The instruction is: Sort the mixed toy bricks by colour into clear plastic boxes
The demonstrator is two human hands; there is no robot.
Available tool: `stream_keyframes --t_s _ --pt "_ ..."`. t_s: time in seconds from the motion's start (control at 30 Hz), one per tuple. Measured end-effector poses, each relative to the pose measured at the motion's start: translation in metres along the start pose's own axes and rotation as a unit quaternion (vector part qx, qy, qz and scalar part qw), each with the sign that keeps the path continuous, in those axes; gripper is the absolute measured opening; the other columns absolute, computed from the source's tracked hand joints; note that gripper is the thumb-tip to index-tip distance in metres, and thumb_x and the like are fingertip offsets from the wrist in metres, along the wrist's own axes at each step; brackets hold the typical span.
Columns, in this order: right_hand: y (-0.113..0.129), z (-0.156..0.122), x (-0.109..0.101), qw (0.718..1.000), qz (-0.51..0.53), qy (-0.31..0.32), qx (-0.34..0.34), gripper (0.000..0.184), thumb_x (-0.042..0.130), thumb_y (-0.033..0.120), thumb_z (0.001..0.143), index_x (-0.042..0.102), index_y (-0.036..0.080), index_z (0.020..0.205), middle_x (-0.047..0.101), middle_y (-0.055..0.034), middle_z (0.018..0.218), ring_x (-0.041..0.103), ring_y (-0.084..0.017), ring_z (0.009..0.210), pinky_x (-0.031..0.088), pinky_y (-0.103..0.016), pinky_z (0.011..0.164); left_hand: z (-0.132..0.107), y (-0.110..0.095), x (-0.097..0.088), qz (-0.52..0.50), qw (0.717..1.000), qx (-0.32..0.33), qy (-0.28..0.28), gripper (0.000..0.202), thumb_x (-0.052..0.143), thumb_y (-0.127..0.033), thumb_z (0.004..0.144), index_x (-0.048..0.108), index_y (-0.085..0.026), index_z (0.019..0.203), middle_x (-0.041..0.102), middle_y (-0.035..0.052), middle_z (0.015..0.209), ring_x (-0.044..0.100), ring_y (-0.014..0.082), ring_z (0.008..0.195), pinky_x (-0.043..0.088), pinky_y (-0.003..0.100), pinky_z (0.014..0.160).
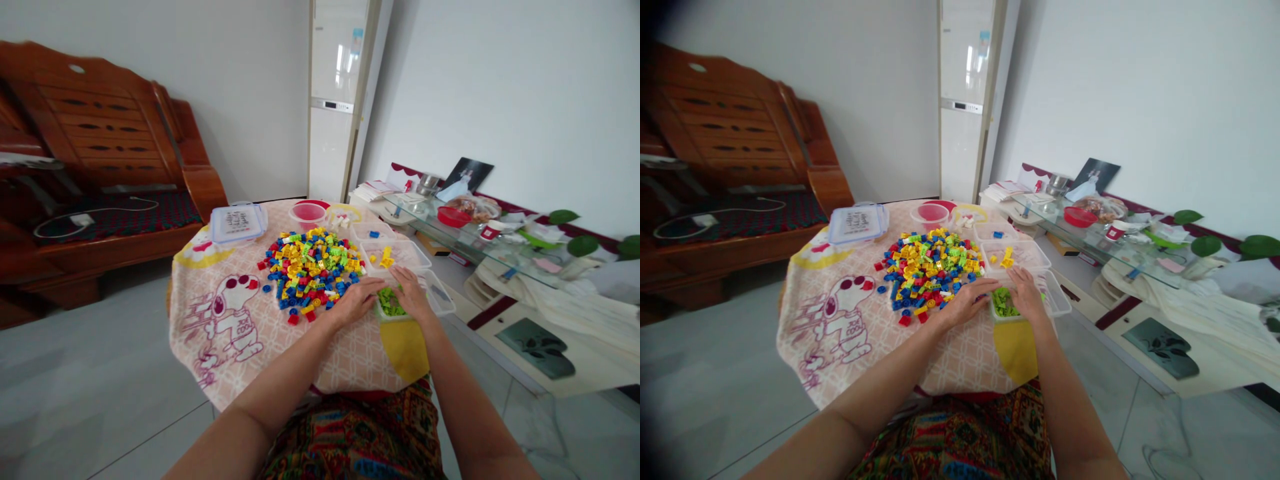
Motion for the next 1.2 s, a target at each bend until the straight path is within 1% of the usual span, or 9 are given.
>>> stream_keyframes --t_s 0.2,0.3,0.47,0.6,0.7,0.8,0.9,1.1,1.2 --pt "0.0 0.0 0.0 1.0 0.008 -0.003 -0.013 0.058 0.048 0.019 0.088 0.054 0.02 0.146 0.052 -0.0105 0.151 0.039 -0.03 0.144 0.033 -0.055 0.121 -0.004 0.004 0.005 0.008 1.0 0.009 0.022 0.054 0.044 -0.013 0.096 0.05 -0.021 0.148 0.05 0.0158 0.153 0.048 0.0263 0.142 0.043 0.048 0.115" --pt "0.0 0.0 0.0 1.0 0.007 0.0 -0.008 0.059 0.049 0.018 0.088 0.054 0.019 0.146 0.051 -0.0109 0.152 0.039 -0.03 0.144 0.034 -0.055 0.121 -0.003 0.009 -0.002 0.033 0.999 -0.02 -0.003 0.049 0.049 -0.014 0.094 0.056 -0.019 0.142 0.056 0.0152 0.147 0.053 0.0254 0.136 0.046 0.046 0.113" --pt "0.001 -0.001 0.0 1.0 0.001 -0.002 0.002 0.06 0.049 0.017 0.087 0.053 0.02 0.147 0.052 -0.0101 0.152 0.039 -0.03 0.143 0.033 -0.055 0.121 -0.008 0.03 -0.042 0.138 0.977 -0.161 -0.028 0.027 0.057 -0.015 0.09 0.074 -0.019 0.111 0.074 0.0101 0.114 0.067 0.0225 0.111 0.052 0.036 0.1" --pt "0.001 0.0 -0.001 1.0 -0.003 -0.001 -0.001 0.059 0.049 0.017 0.087 0.053 0.021 0.147 0.052 -0.0091 0.152 0.039 -0.029 0.143 0.033 -0.054 0.122 -0.024 0.047 -0.085 0.256 0.919 -0.301 0.002 0.017 0.066 -0.021 0.084 0.077 -0.02 0.098 0.075 0.0069 0.101 0.068 0.0226 0.098 0.052 0.033 0.089" --pt "0.001 0.001 -0.001 1.0 -0.005 0.0 -0.003 0.06 0.05 0.017 0.087 0.053 0.022 0.147 0.052 -0.0079 0.152 0.04 -0.029 0.143 0.033 -0.053 0.122 -0.034 0.053 -0.102 0.285 0.896 -0.336 0.051 0.021 0.072 -0.019 0.076 0.079 -0.021 0.095 0.077 0.0057 0.096 0.069 0.0244 0.094 0.051 0.033 0.086" --pt "0.001 0.001 -0.001 1.0 -0.009 0.002 -0.001 0.06 0.05 0.017 0.086 0.053 0.022 0.146 0.051 -0.0082 0.152 0.04 -0.029 0.143 0.033 -0.053 0.122 -0.037 0.055 -0.105 0.292 0.892 -0.336 0.082 0.025 0.07 -0.014 0.072 0.08 -0.022 0.093 0.077 0.0044 0.091 0.07 0.0246 0.093 0.051 0.033 0.085" --pt "0.001 0.0 -0.001 1.0 -0.004 -0.001 -0.003 0.06 0.049 0.017 0.087 0.052 0.022 0.147 0.051 -0.0085 0.152 0.04 -0.029 0.143 0.033 -0.053 0.122 -0.036 0.055 -0.104 0.289 0.893 -0.339 0.071 0.027 0.066 -0.011 0.072 0.081 -0.023 0.092 0.078 0.0034 0.089 0.07 0.0234 0.091 0.051 0.032 0.084" --pt "0.003 0.001 -0.001 1.0 0.0 0.001 0.0 0.059 0.049 0.017 0.087 0.053 0.019 0.146 0.051 -0.0101 0.152 0.039 -0.029 0.143 0.032 -0.053 0.123 -0.029 0.05 -0.098 0.207 0.927 -0.312 -0.034 0.019 0.066 -0.02 0.08 0.079 -0.022 0.093 0.078 0.0033 0.09 0.069 0.0198 0.084 0.05 0.027 0.075" --pt "0.004 0.001 -0.002 1.0 -0.008 0.009 0.004 0.059 0.049 0.016 0.087 0.053 0.019 0.146 0.051 -0.0097 0.152 0.039 -0.028 0.144 0.031 -0.052 0.123 -0.023 0.044 -0.086 0.159 0.946 -0.269 -0.082 0.018 0.065 -0.02 0.083 0.079 -0.02 0.095 0.077 0.0036 0.087 0.067 0.0173 0.078 0.05 0.026 0.073"
Point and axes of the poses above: each hand's wrist, its own z-axis towards the middle knuckle, its own x-axis out of the palm, y = z × x, the point moved 5 cm from there along z, towards the middle knuckle
